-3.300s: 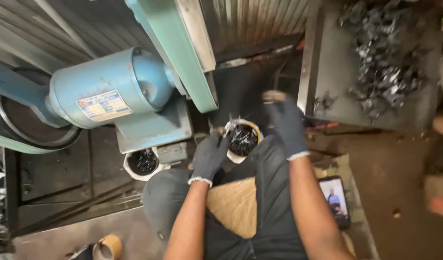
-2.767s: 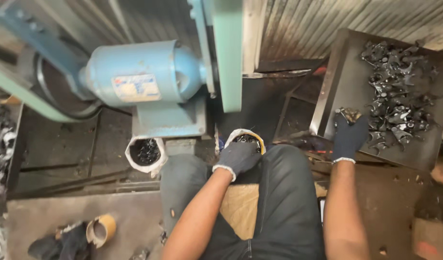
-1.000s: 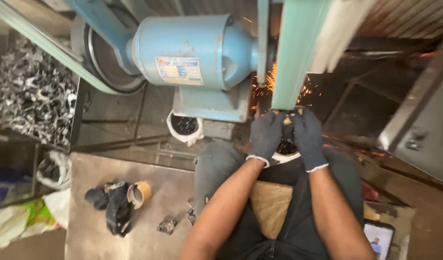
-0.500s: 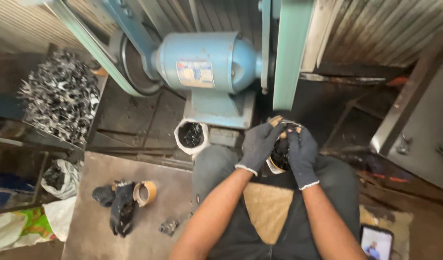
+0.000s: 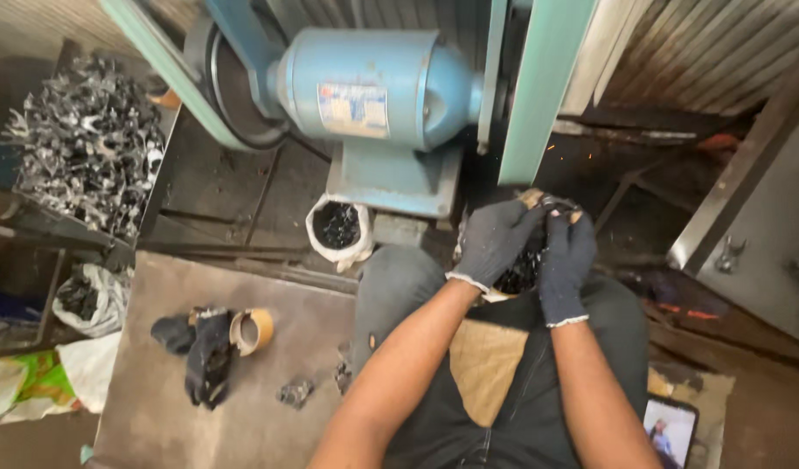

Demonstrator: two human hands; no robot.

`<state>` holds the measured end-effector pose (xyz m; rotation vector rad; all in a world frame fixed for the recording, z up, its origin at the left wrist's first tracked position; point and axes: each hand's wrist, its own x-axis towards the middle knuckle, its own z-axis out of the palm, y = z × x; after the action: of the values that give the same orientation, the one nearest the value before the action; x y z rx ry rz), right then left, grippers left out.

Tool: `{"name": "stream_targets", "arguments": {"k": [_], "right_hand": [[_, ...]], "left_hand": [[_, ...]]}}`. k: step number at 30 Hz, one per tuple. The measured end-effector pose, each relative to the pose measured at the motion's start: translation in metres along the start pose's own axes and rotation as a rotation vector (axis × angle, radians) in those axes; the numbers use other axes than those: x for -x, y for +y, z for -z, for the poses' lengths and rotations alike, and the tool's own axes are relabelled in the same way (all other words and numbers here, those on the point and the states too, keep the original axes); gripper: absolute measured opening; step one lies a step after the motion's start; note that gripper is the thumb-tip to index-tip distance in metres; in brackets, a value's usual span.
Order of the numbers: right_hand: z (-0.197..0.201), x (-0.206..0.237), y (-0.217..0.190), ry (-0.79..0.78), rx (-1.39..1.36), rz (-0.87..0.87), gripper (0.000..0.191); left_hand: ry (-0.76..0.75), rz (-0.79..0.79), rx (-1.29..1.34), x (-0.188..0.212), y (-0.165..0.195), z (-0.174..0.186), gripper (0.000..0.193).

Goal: The person sits at a grinding station and repeatedly presses small metal parts against a belt grinder to smooth their surfaces. The person picks parts from a container, grinds them, and places them into a tray. A smartphone is visible on the floor nearby.

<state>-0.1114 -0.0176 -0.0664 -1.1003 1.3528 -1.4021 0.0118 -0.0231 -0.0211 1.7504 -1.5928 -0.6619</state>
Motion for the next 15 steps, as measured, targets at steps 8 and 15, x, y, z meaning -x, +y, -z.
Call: {"name": "stream_targets", "arguments": {"k": [8, 15], "right_hand": [[0.018, 0.008, 0.008, -0.179, 0.401, 0.336, 0.019], [0.019, -0.014, 0.013, -0.309, 0.398, 0.177, 0.026]], "left_hand": [[-0.179, -0.161, -0.066, 0.008, -0.012, 0.045, 0.036], [-0.157, 0.278, 0.443, 0.006, -0.004, 0.030, 0.036]]}}
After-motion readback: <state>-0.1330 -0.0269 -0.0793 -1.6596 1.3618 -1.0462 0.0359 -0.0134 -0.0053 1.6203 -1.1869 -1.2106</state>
